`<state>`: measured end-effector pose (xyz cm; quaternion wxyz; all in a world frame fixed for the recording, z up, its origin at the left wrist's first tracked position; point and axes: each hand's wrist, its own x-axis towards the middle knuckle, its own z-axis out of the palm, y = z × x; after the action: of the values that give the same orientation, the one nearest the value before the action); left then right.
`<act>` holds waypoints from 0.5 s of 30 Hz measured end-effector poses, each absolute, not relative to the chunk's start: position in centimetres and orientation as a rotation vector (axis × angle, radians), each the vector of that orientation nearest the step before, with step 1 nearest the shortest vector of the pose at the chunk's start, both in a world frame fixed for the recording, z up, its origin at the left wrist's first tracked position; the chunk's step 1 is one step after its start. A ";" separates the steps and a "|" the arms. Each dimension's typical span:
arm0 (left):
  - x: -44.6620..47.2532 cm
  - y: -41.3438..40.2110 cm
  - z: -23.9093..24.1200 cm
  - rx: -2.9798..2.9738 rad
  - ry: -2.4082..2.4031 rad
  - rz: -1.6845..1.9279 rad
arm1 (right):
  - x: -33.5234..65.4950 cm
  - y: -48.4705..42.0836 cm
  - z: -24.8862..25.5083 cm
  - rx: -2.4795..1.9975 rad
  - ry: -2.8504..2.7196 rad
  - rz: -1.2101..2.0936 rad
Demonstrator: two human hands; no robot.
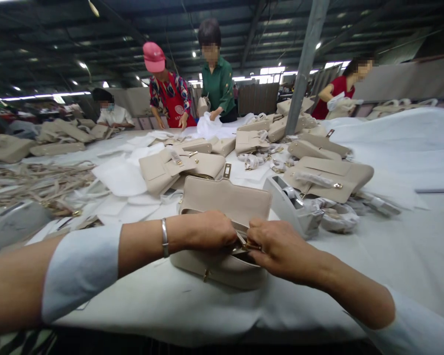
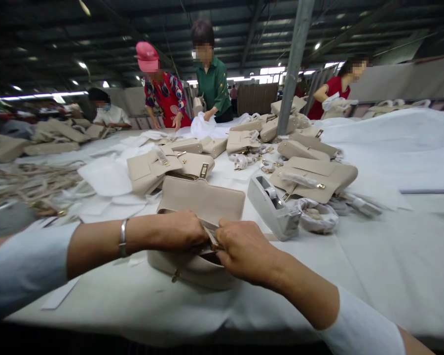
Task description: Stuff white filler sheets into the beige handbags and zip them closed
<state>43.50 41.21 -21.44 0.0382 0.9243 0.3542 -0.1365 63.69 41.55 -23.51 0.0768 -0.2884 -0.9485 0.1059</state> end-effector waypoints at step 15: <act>43.4 41.4 -20.6 2.081 1.207 -0.330 | 63.6 41.7 -24.7 -0.822 -2.645 0.615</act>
<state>43.39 41.42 -20.63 0.3493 0.8030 0.4659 -0.1272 63.64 41.69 -24.73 0.1514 -0.2864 -0.9215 0.2144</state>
